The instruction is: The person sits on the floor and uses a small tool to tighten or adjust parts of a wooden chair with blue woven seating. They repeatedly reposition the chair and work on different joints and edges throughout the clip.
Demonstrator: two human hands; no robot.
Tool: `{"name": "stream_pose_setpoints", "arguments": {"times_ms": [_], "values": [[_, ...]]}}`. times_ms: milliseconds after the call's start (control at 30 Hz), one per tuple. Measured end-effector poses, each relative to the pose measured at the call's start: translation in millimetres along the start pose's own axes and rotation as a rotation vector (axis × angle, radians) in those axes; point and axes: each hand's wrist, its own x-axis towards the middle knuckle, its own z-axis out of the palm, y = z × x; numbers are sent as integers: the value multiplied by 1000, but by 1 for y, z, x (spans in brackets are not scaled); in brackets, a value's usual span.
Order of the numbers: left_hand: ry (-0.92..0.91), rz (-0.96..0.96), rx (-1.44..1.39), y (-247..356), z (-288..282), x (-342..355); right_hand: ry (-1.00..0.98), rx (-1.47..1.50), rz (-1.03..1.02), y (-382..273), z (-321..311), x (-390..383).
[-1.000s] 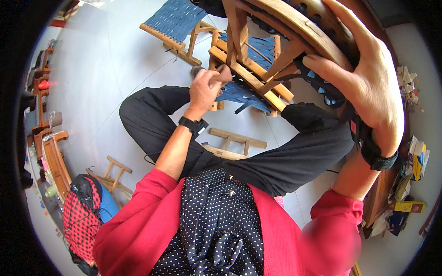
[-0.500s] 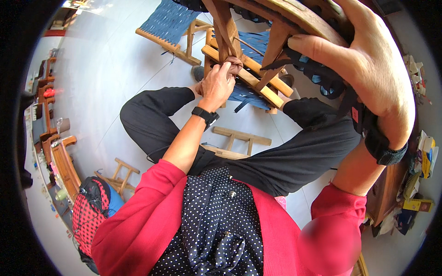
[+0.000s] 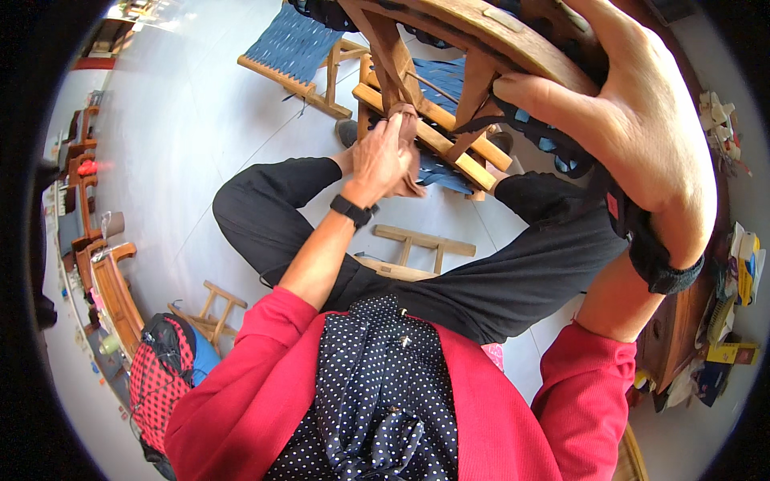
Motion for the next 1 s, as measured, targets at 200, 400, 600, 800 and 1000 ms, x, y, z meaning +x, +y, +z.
{"name": "stream_pose_setpoints", "arguments": {"times_ms": [200,400,600,800,1000], "values": [[-182,-172,-104,1,6,6,11,-36,-54,7,2,-1],[-164,-93,-52,5,1,-4,12,-42,-61,10,1,-2],[-217,-116,12,-6,-10,1,14,-45,-65,3,4,0],[-244,-148,104,-7,-12,-12,17,-48,-66,5,3,0],[-209,-55,22,-15,-9,6,18,-56,-67,2,5,0]]}}
